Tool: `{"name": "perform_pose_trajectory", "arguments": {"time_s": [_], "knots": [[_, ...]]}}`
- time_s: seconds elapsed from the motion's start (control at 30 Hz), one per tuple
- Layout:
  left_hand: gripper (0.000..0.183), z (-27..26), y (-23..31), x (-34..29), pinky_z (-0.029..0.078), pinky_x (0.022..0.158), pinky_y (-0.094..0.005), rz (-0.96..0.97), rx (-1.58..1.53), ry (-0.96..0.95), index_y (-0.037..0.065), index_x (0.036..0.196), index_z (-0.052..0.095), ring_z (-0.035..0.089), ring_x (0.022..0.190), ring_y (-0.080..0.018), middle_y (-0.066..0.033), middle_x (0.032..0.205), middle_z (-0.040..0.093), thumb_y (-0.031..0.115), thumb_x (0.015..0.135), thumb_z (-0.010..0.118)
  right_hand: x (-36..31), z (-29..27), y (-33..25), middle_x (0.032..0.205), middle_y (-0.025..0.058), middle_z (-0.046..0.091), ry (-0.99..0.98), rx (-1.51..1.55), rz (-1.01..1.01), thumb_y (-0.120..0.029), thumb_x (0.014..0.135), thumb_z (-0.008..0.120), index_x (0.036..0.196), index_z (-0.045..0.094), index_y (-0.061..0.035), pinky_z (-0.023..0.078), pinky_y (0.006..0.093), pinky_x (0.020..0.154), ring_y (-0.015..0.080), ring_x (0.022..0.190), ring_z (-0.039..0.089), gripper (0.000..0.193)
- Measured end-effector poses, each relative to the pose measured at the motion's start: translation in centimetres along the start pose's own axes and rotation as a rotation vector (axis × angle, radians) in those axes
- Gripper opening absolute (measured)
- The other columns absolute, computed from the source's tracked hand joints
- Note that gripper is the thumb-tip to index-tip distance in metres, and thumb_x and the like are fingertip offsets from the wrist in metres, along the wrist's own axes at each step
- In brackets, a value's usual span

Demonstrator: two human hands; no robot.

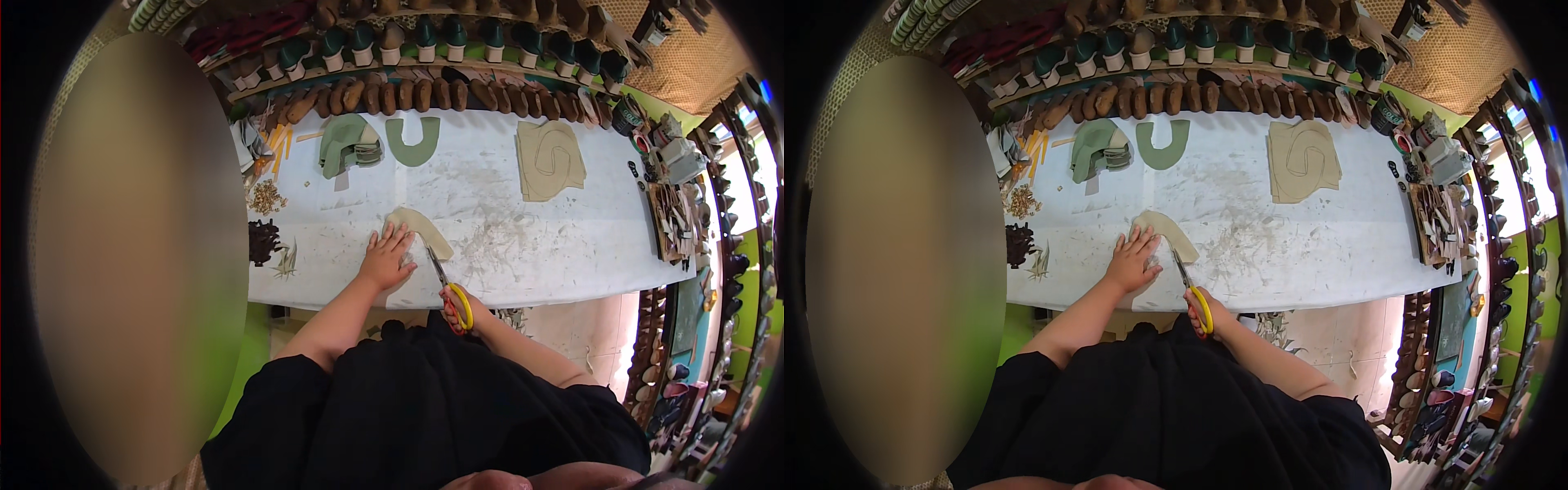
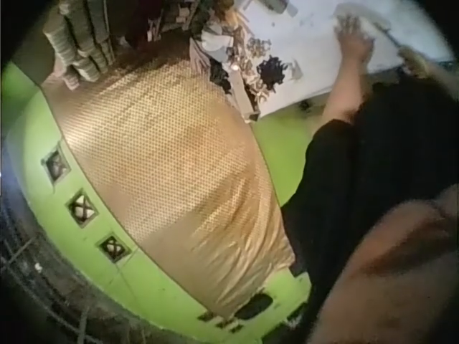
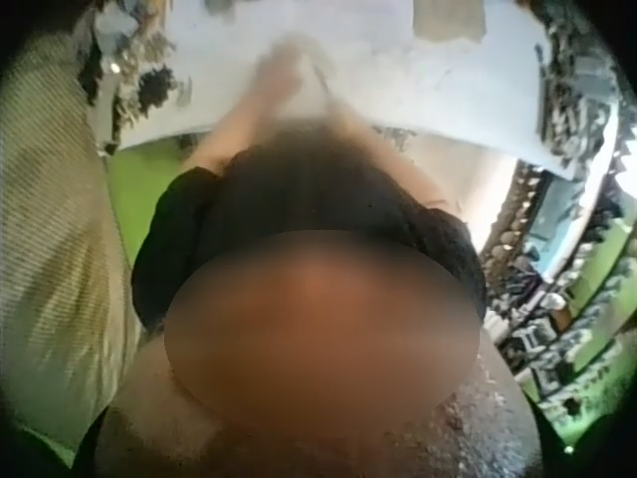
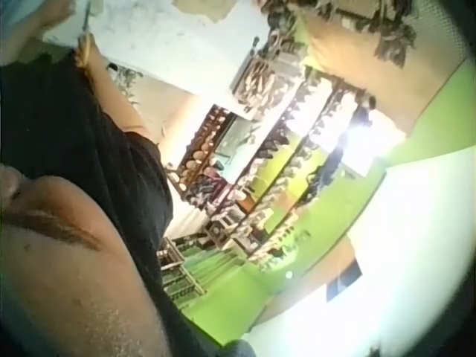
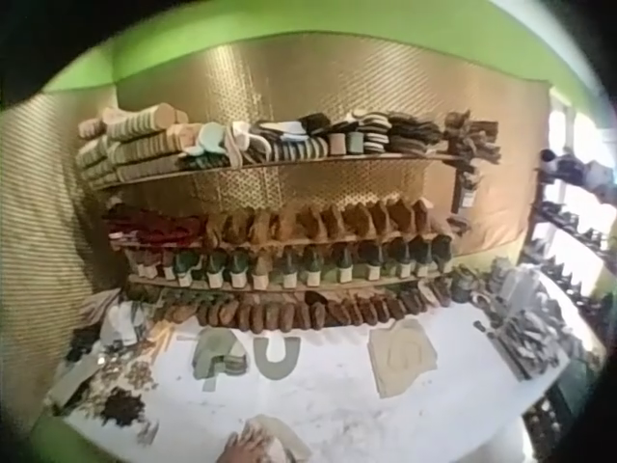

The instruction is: Cutting out shoe upper components from a sheet of fabric using scissors.

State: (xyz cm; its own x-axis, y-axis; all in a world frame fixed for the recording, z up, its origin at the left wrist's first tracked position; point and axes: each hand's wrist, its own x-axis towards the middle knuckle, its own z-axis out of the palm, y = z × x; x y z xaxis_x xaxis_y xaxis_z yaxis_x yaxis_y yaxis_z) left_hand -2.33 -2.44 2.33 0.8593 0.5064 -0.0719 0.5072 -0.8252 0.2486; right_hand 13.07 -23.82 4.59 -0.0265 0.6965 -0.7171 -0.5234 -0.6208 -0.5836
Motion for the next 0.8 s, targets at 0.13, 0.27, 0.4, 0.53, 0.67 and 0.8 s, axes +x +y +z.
{"name": "perform_pose_trajectory", "arguments": {"time_s": [0.13,0.27,0.4,0.53,0.67,0.8], "knots": [[0.076,-0.4,0.1,0.1,0.011,0.120,-0.0528,-0.009,-0.015,-0.019,0.021,0.152,0.037,0.017,0.152,-0.0254,-0.0026,0.163,0.023,0.051,0.087,0.061,0.7,-0.2,0.3,0.065,-0.0002,0.042,-0.028,0.065,-0.003,-0.048,0.102,0.048,0.108,0.047,-0.0159,0.033,0.0267,0.037,0.0103,0.044,0.037,0.033],[0.075,-0.5,0.1,0.0,0.012,0.120,-0.0520,-0.012,-0.032,-0.014,0.022,0.151,0.038,0.018,0.151,-0.0243,-0.0022,0.163,0.024,0.050,0.086,0.062,0.7,-0.2,0.2,0.065,-0.0003,0.042,-0.020,0.072,0.019,-0.049,0.102,0.048,0.108,0.047,-0.0155,0.033,0.0264,0.036,0.0098,0.044,0.037,0.035],[0.074,-0.6,0.1,0.0,0.011,0.121,-0.0516,-0.021,-0.050,-0.016,0.022,0.151,0.040,0.018,0.151,-0.0236,-0.0018,0.163,0.024,0.049,0.086,0.062,0.2,0.1,0.1,0.065,-0.0007,0.041,-0.002,0.044,0.016,-0.050,0.102,0.048,0.109,0.048,-0.0153,0.033,0.0254,0.037,0.0088,0.043,0.036,0.035],[0.074,-0.8,0.2,0.1,0.011,0.121,-0.0515,-0.023,-0.051,-0.023,0.022,0.151,0.039,0.018,0.151,-0.0234,-0.0018,0.163,0.024,0.048,0.086,0.062,-0.2,0.0,0.3,0.064,-0.0010,0.041,0.009,0.027,0.000,-0.049,0.102,0.049,0.108,0.049,-0.0152,0.033,0.0248,0.037,0.0083,0.043,0.035,0.034],[0.074,-0.8,0.2,0.1,0.011,0.121,-0.0518,-0.022,-0.053,-0.014,0.023,0.150,0.040,0.018,0.151,-0.0234,-0.0018,0.163,0.025,0.049,0.085,0.062,-0.2,-0.3,0.3,0.064,-0.0014,0.041,0.033,0.006,0.010,-0.049,0.101,0.050,0.107,0.049,-0.0152,0.032,0.0245,0.037,0.0081,0.043,0.035,0.034],[0.074,-0.8,0.1,0.1,0.012,0.120,-0.0525,-0.020,-0.049,-0.004,0.023,0.150,0.040,0.019,0.151,-0.0237,-0.0019,0.162,0.026,0.048,0.085,0.062,0.0,-0.9,-0.3,0.064,-0.0017,0.042,-0.020,0.027,0.034,-0.052,0.100,0.050,0.109,0.049,-0.0160,0.032,0.0241,0.038,0.0085,0.043,0.037,0.037]]}}
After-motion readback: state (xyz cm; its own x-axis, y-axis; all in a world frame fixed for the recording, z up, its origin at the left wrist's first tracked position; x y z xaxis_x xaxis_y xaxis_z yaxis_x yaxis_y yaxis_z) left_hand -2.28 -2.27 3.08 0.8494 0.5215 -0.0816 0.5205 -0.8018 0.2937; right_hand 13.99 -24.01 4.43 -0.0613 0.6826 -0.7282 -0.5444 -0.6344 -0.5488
